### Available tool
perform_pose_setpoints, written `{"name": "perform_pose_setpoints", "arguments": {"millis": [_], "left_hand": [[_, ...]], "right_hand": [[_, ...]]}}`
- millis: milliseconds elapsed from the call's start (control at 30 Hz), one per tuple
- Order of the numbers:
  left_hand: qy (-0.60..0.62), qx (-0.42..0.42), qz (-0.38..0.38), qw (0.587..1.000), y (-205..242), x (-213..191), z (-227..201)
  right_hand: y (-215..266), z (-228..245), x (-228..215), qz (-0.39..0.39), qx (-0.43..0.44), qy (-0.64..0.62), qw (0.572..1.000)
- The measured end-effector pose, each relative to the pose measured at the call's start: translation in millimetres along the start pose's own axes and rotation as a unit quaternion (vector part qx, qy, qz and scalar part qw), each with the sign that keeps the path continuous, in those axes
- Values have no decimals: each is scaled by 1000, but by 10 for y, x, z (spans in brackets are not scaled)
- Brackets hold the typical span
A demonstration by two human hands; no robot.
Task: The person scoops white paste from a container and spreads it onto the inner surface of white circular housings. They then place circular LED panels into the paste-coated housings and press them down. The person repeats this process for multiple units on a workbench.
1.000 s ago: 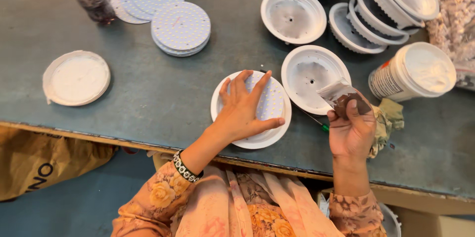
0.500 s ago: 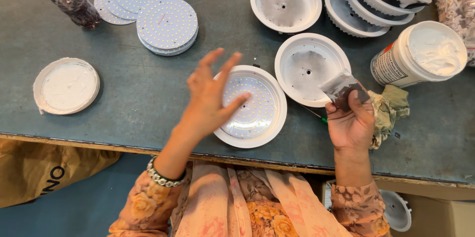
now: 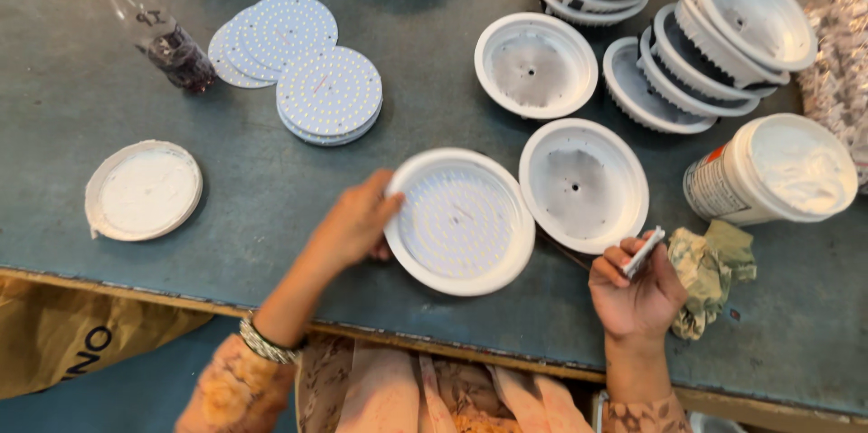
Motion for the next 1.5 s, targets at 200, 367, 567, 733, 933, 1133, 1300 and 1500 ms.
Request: {"name": "perform_pose_setpoints", "arguments": {"millis": [200,367,567,733,933,1133,1300,1500], "left_hand": [[8,94,-148,984,-1539,-1182,151],[16,82,-283,955,-3086,-1801,378],[103,-6,-333,937,-3972,-1730,594],[-319,61,-274,905,-3551,-1390,-131],[-367,96,195,905,-2227,531,-667],[-110,41,134,984,-1416,1328,-477],[-71,241,-75,965,-1201,804,-388],[-61,161,-112,979,-449,-205,82]], "right_hand": [[48,-24,-155,-36,-10,-25,999],[89,-26,-361,-52,-21,-50,997],[99,-16,-554,-71,-52,-79,993],[146,-104,-328,-62,-38,-78,994],[24,-65,-222,-172,-68,-38,982],[-95,-72,-74,-150,-76,54,984],[-53,4,121,-53,-72,28,996],[-142,-71,226,-55,-54,119,990]]}}
Point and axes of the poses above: each hand's wrist, its own y-axis away from the middle knuckle, its own x-axis out of the palm, z = x × y, the point moved 7 cm from there along -y, towards the middle knuckle, and after that the axes turned 12 degrees about x, right-handed, at the moved point
